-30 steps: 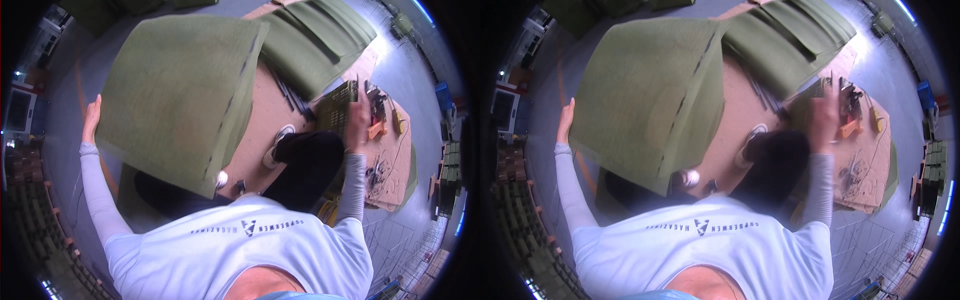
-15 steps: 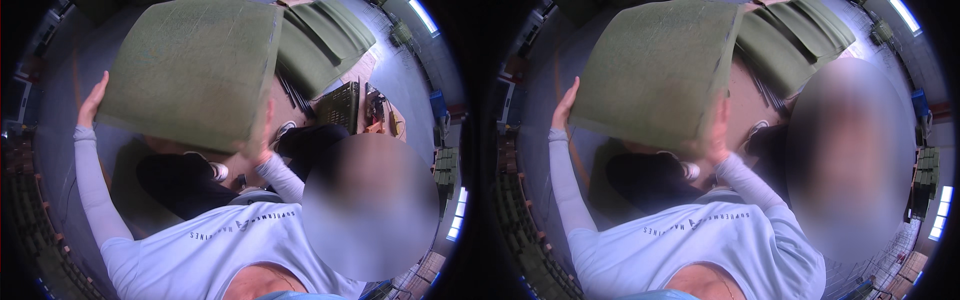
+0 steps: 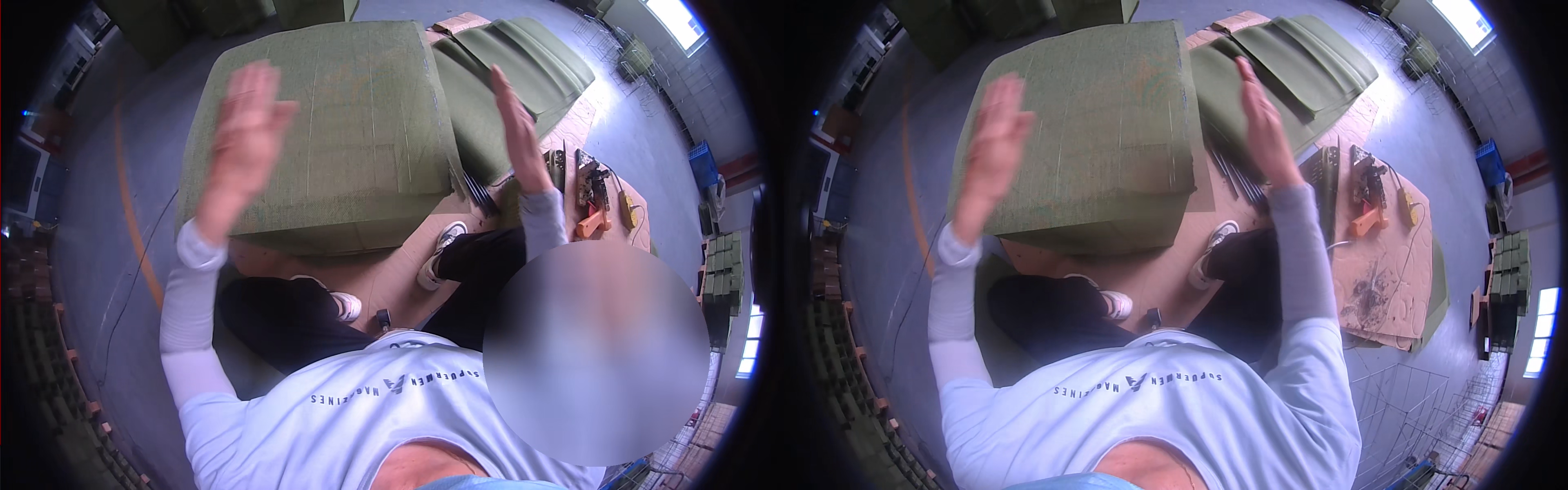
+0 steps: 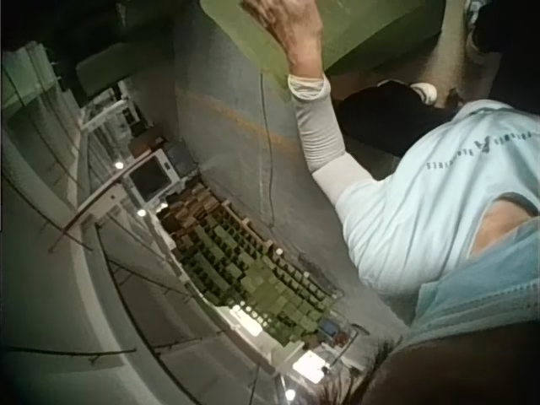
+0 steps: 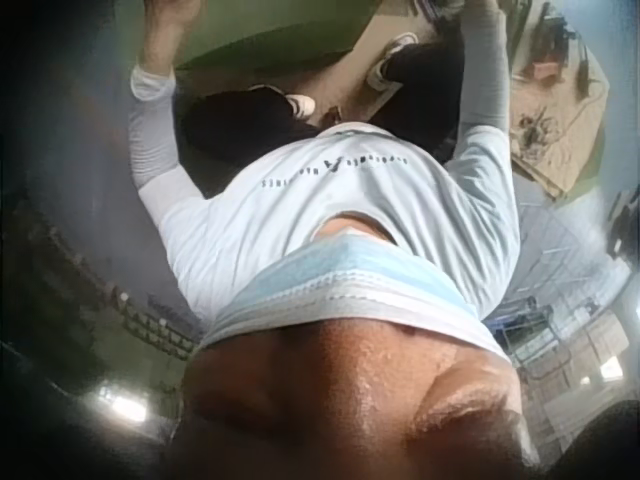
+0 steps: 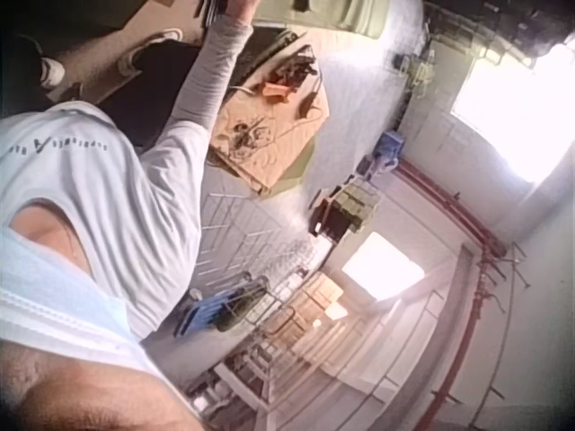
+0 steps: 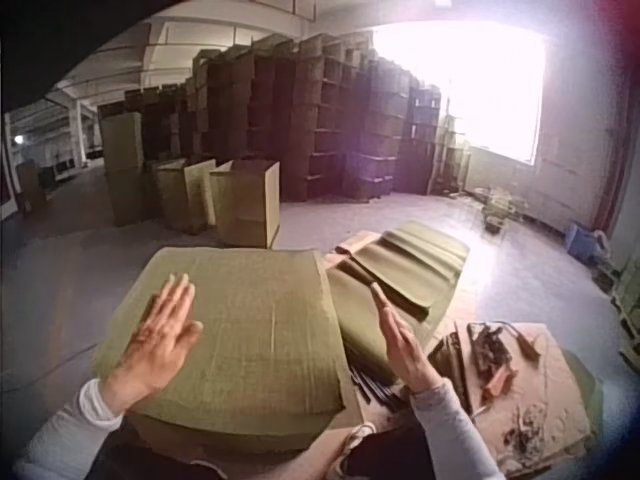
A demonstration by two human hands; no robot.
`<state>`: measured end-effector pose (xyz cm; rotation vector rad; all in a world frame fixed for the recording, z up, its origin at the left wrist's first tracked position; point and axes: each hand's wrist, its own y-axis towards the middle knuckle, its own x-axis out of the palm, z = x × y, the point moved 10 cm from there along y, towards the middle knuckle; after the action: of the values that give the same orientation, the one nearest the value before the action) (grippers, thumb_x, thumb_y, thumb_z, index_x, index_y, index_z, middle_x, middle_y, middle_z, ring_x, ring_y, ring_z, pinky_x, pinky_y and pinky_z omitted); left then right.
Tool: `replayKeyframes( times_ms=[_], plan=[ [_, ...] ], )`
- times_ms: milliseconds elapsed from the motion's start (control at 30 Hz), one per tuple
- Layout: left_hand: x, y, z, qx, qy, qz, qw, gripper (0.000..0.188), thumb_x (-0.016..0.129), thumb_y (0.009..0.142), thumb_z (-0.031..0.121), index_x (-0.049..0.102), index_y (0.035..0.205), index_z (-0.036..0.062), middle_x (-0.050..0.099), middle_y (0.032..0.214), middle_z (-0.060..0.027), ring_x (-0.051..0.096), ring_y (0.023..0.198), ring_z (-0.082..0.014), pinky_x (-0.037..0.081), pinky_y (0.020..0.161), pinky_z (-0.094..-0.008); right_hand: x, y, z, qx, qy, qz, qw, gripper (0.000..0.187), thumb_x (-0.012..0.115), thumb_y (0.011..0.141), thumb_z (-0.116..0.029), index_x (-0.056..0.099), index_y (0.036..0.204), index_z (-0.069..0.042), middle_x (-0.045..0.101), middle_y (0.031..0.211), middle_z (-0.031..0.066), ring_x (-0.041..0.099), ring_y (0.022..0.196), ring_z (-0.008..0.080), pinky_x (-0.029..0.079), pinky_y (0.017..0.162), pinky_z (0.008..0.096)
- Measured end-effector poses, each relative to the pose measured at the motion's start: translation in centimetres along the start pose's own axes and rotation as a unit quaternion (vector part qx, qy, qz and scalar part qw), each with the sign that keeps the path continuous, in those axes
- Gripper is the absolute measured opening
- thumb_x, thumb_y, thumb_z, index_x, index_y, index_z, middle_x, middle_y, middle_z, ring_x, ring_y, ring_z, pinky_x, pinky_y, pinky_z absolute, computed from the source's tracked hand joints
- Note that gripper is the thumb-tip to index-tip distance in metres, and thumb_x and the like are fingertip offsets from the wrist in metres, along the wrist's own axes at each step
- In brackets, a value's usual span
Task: Using a hot glue gun to attach green plastic mesh or sheets to a square wire frame.
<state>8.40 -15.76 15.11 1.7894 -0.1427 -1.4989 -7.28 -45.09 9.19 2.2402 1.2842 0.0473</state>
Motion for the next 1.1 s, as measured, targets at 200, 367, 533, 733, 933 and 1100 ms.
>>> replayKeyframes(
  times_ms=[200, 367, 533, 733, 933, 1100],
  plan=[
    [8.1, -0.1, 14.8, 0.108, -0.151, -0.178, 0.966, 0.076, 0.026, 0.095, 0.056, 0.022, 0.143, -0.0022, 0.021, 0.15, -0.0196, 0.015, 0.141, -0.0312, 0.014, 0.114, -0.044, 7.8, 4.6, 2.6, -0.018, -0.217, -0.078, 0.973, 0.061, 0.026, 0.1, -0.04, 0.019, 0.144, 0.002, 0.014, 0.153, 0.0177, 0.011, 0.142, 0.0247, 0.01, 0.115, 0.0314],
    [9.4, -2.9, 12.5, 0.064, -0.135, -0.279, 0.948, 0.084, 0.019, 0.092, 0.062, 0.018, 0.144, -0.0038, 0.016, 0.151, -0.0193, 0.01, 0.142, -0.0298, 0.011, 0.115, -0.0434, 6.3, 4.4, 3.2, -0.047, -0.071, -0.039, 0.996, 0.069, 0.02, 0.099, -0.048, 0.015, 0.145, 0.002, 0.011, 0.153, 0.0175, 0.007, 0.143, 0.0238, 0.008, 0.115, 0.0311],
    [9.5, 0.1, 13.3, 0.068, -0.137, -0.249, 0.956, 0.083, 0.019, 0.093, 0.062, 0.016, 0.144, -0.0027, 0.015, 0.152, -0.0188, 0.01, 0.142, -0.0293, 0.01, 0.115, -0.0431, 7.4, 4.2, 4.5, 0.008, -0.026, -0.047, 0.998, 0.068, 0.018, 0.099, -0.048, 0.015, 0.145, 0.003, 0.01, 0.153, 0.0182, 0.005, 0.143, 0.0242, 0.007, 0.115, 0.0312],
    [8.9, -1.1, 14.7, 0.082, -0.126, -0.28, 0.948, 0.083, 0.024, 0.093, 0.061, 0.024, 0.141, -0.0075, 0.018, 0.15, -0.0219, 0.012, 0.141, -0.0316, 0.012, 0.114, -0.0445, 8.2, 3.9, 4.5, 0.014, -0.165, -0.079, 0.983, 0.063, 0.016, 0.1, -0.042, 0.009, 0.146, 0.001, 0.006, 0.154, 0.0187, 0.003, 0.143, 0.0274, 0.005, 0.114, 0.0426],
    [6.9, -5.6, 14.0, 0.091, -0.097, -0.244, 0.961, 0.09, 0.026, 0.088, 0.066, 0.025, 0.141, -0.0059, 0.019, 0.15, -0.02, 0.015, 0.141, -0.0313, 0.015, 0.113, -0.0463, 9.7, 1.7, 4.2, 0.079, -0.19, -0.135, 0.969, 0.073, 0.018, 0.096, -0.052, 0.006, 0.147, -0.002, 0.003, 0.154, 0.0174, -0.002, 0.143, 0.0261, 0.001, 0.114, 0.0447],
    [7.0, -5.4, 14.3, 0.084, -0.083, -0.236, 0.964, 0.091, 0.026, 0.087, 0.068, 0.022, 0.143, -0.0042, 0.019, 0.151, -0.0182, 0.015, 0.141, -0.03, 0.013, 0.114, -0.0453, 7.6, 6.6, 1.8, 0.051, -0.216, -0.102, 0.97, 0.072, 0.019, 0.096, -0.051, 0.007, 0.147, -0.001, 0.003, 0.154, 0.0165, 0.0, 0.143, 0.0257, 0.001, 0.114, 0.0439]
  ],
)
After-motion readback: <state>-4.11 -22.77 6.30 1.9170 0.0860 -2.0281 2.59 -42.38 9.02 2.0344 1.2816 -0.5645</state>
